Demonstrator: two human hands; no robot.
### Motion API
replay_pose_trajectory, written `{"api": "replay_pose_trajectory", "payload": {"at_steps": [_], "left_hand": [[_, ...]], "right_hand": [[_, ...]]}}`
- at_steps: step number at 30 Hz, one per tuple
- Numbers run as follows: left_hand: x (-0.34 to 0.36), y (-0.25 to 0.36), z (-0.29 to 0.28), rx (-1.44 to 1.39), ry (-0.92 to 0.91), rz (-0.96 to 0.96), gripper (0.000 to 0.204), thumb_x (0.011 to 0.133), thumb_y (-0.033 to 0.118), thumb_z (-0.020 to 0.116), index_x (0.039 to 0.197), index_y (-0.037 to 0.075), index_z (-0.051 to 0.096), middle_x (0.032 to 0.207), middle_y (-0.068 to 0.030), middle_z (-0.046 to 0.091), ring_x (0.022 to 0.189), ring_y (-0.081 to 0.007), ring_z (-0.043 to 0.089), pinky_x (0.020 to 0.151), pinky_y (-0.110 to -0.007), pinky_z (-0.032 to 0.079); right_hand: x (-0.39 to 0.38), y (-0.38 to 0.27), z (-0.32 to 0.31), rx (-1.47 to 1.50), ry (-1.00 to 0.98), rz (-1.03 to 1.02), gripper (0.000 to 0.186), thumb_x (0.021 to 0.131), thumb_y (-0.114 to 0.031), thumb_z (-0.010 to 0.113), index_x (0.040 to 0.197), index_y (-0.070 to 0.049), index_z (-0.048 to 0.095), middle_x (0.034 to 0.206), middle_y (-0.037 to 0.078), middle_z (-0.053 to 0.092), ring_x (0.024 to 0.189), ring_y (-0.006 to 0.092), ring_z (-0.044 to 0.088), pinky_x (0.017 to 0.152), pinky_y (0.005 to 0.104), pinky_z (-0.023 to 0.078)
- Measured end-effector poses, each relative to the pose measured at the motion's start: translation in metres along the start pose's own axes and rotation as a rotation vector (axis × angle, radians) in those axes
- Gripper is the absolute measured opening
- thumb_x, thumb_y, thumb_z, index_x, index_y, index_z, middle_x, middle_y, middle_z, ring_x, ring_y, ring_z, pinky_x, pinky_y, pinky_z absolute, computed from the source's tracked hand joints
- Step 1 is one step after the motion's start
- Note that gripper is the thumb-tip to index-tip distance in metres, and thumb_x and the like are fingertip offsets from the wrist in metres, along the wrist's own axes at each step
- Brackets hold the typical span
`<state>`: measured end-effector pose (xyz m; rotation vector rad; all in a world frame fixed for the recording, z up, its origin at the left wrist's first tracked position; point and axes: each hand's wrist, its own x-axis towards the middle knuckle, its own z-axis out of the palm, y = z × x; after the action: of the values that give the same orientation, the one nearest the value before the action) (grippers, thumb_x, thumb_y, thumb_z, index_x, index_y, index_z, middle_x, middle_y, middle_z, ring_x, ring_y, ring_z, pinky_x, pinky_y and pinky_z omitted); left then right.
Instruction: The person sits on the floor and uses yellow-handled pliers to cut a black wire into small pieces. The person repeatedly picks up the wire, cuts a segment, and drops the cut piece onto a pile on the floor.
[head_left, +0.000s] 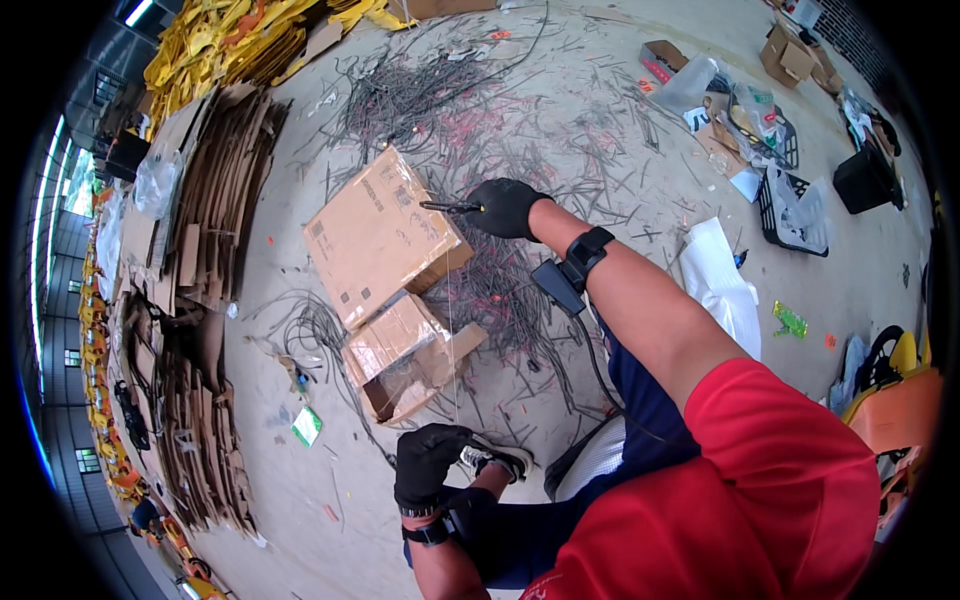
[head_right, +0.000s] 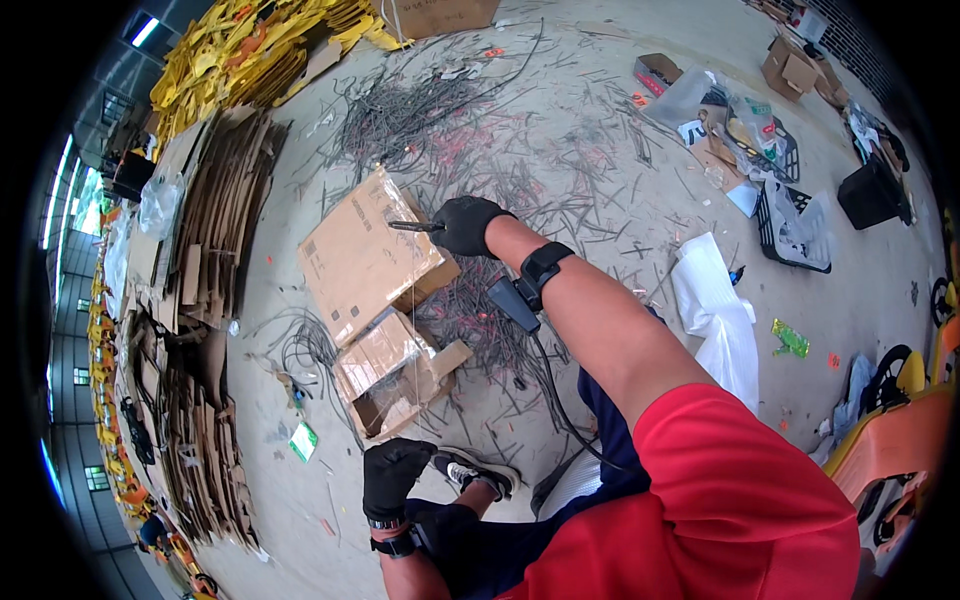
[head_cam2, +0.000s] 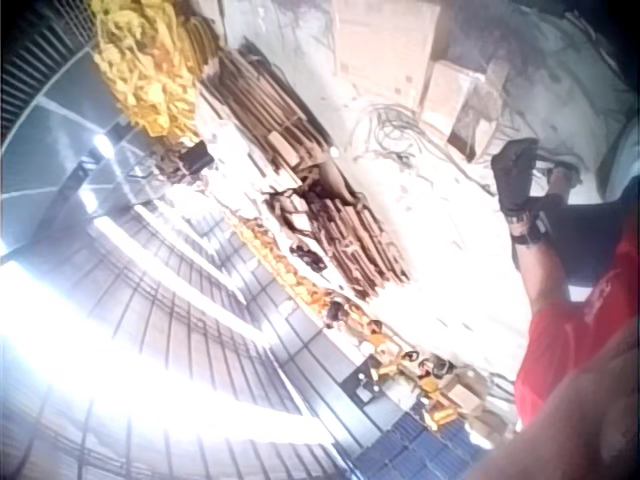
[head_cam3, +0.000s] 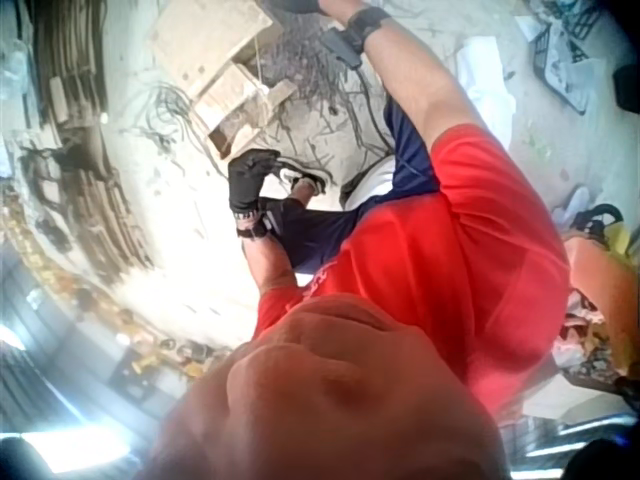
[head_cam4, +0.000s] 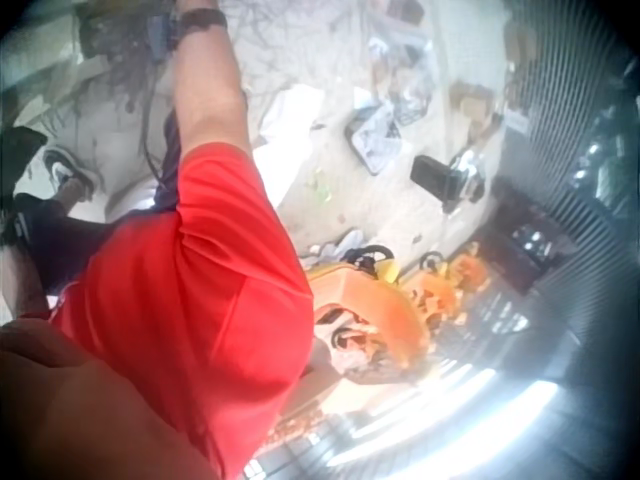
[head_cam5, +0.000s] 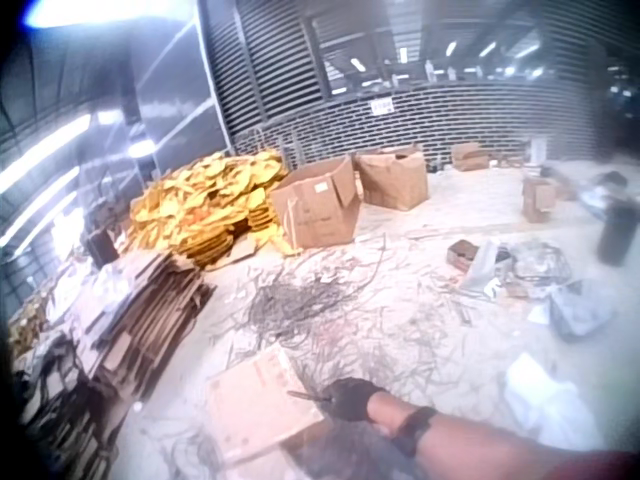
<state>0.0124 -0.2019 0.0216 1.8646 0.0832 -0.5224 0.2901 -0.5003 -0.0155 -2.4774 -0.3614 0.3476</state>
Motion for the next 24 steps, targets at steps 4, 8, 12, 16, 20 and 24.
{"api": "replay_pose_trajectory", "payload": {"at_steps": [4, 8, 12, 16, 20, 24], "left_hand": [[0.006, -0.007, 0.002, 0.149, -0.037, 0.179, 0.015, 0.082, -0.003, 0.071, 0.094, 0.002, 0.077, 0.078, -0.0046, 0.072, 0.064, -0.0086, 0.061, 0.056, -0.023, 0.049], [0.006, -0.008, -0.002, 0.151, -0.085, 0.118, 0.015, 0.085, -0.001, 0.068, 0.098, 0.001, 0.075, 0.082, -0.0057, 0.073, 0.069, -0.0098, 0.063, 0.062, -0.025, 0.050], [0.005, -0.016, 0.000, 0.113, -0.126, 0.040, 0.016, 0.087, 0.001, 0.066, 0.100, 0.000, 0.075, 0.083, -0.0059, 0.073, 0.070, -0.0102, 0.063, 0.064, -0.025, 0.050], [0.006, -0.017, 0.004, 0.129, -0.068, 0.077, 0.016, 0.088, 0.006, 0.067, 0.101, 0.001, 0.075, 0.082, -0.0076, 0.072, 0.069, -0.0127, 0.064, 0.064, -0.026, 0.051], [0.019, -0.033, 0.007, 0.334, -0.004, 0.074, 0.023, 0.086, 0.008, 0.072, 0.108, 0.000, 0.073, 0.090, -0.0094, 0.073, 0.073, -0.0118, 0.065, 0.065, -0.028, 0.052], [0.029, -0.051, -0.008, 0.548, 0.116, 0.108, 0.051, 0.078, 0.031, 0.081, 0.119, 0.004, 0.068, 0.104, -0.0172, 0.073, 0.092, -0.0303, 0.072, 0.079, -0.040, 0.056]], "right_hand": [[0.001, 0.007, -0.001, -0.017, -0.030, 0.054, 0.039, 0.088, -0.042, 0.059, 0.110, -0.012, 0.073, 0.113, 0.017, 0.069, 0.108, 0.0348, 0.065, 0.095, 0.0452, 0.050], [0.003, 0.010, 0.002, -0.039, 0.001, 0.023, 0.038, 0.088, -0.041, 0.058, 0.109, -0.011, 0.073, 0.114, 0.017, 0.069, 0.108, 0.0353, 0.065, 0.095, 0.0453, 0.049], [-0.001, 0.008, 0.000, -0.017, 0.054, 0.023, 0.038, 0.089, -0.040, 0.057, 0.108, -0.011, 0.073, 0.114, 0.018, 0.069, 0.108, 0.0359, 0.064, 0.095, 0.0456, 0.049], [-0.001, 0.013, 0.001, -0.038, 0.106, -0.023, 0.041, 0.092, -0.040, 0.057, 0.115, -0.008, 0.068, 0.111, 0.020, 0.068, 0.107, 0.0376, 0.063, 0.094, 0.0463, 0.048], [0.000, 0.009, -0.008, 0.022, 0.222, -0.095, 0.040, 0.093, -0.038, 0.057, 0.115, -0.007, 0.068, 0.107, 0.019, 0.069, 0.103, 0.0370, 0.065, 0.091, 0.0457, 0.050], [-0.004, 0.000, -0.015, 0.061, 0.447, -0.205, 0.032, 0.093, -0.032, 0.060, 0.113, -0.008, 0.068, 0.105, 0.015, 0.070, 0.096, 0.0353, 0.067, 0.085, 0.0442, 0.053]]}}
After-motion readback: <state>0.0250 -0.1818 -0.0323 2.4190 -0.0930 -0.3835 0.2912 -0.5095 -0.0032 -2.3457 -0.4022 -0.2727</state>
